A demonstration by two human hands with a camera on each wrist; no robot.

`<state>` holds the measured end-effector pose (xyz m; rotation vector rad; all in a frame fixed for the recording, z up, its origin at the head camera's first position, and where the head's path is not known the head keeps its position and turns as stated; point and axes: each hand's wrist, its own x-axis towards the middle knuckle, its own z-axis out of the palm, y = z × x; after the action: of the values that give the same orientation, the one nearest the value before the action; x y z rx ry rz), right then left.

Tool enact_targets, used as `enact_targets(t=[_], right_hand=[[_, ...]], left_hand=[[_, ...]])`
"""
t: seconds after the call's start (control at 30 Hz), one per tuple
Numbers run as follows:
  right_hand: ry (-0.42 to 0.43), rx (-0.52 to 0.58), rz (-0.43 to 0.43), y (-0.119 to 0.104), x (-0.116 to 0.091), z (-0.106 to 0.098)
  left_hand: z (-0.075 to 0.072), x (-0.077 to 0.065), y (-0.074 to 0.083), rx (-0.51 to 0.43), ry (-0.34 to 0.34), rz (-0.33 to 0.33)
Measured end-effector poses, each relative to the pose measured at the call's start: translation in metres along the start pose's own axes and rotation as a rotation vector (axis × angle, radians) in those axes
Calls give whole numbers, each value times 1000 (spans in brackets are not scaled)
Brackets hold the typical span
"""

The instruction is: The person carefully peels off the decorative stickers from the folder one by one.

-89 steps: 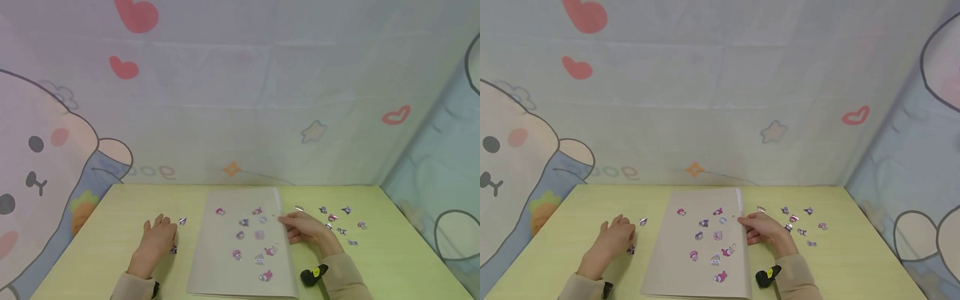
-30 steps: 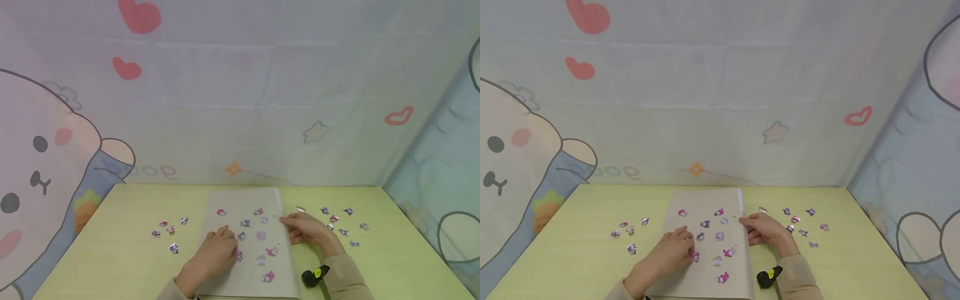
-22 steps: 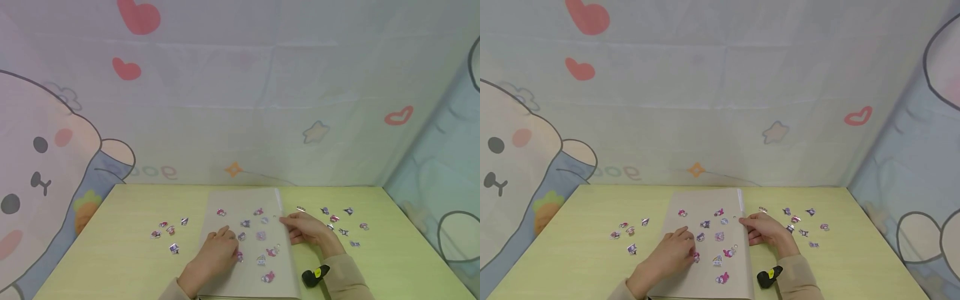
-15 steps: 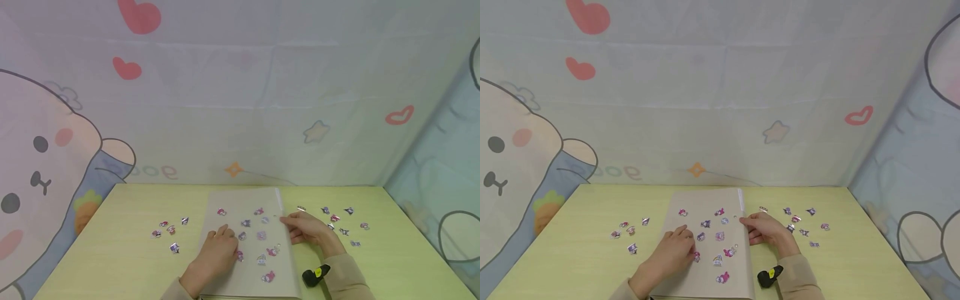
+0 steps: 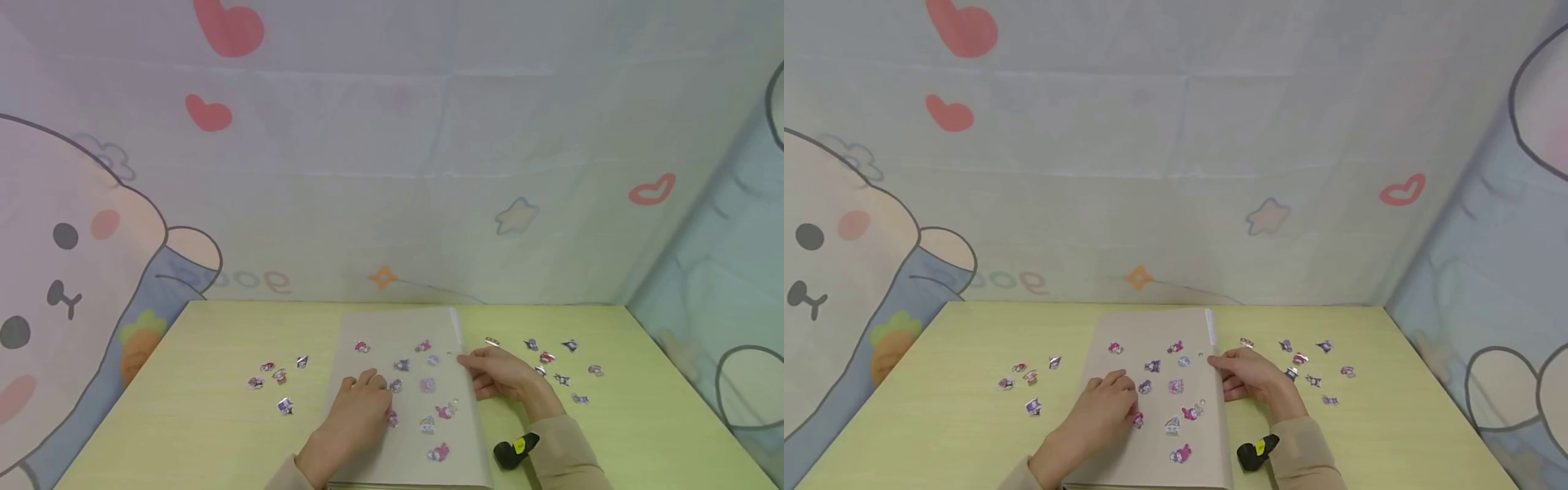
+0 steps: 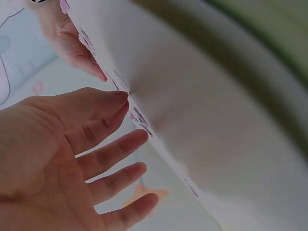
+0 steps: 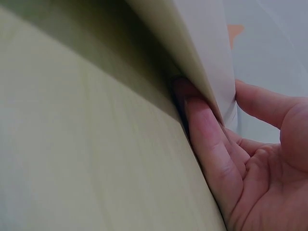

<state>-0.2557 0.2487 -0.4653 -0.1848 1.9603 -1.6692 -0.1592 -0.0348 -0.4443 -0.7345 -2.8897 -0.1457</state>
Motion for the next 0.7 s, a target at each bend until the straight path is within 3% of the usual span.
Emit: enact_targets(t=[0.3, 0.7], right_hand=[[-5, 5, 4, 1, -1, 1], [9, -19, 8, -1, 0, 0]], left_hand=[[-2, 0, 0, -31, 69, 62], [-17, -1, -12, -104, 22, 57]])
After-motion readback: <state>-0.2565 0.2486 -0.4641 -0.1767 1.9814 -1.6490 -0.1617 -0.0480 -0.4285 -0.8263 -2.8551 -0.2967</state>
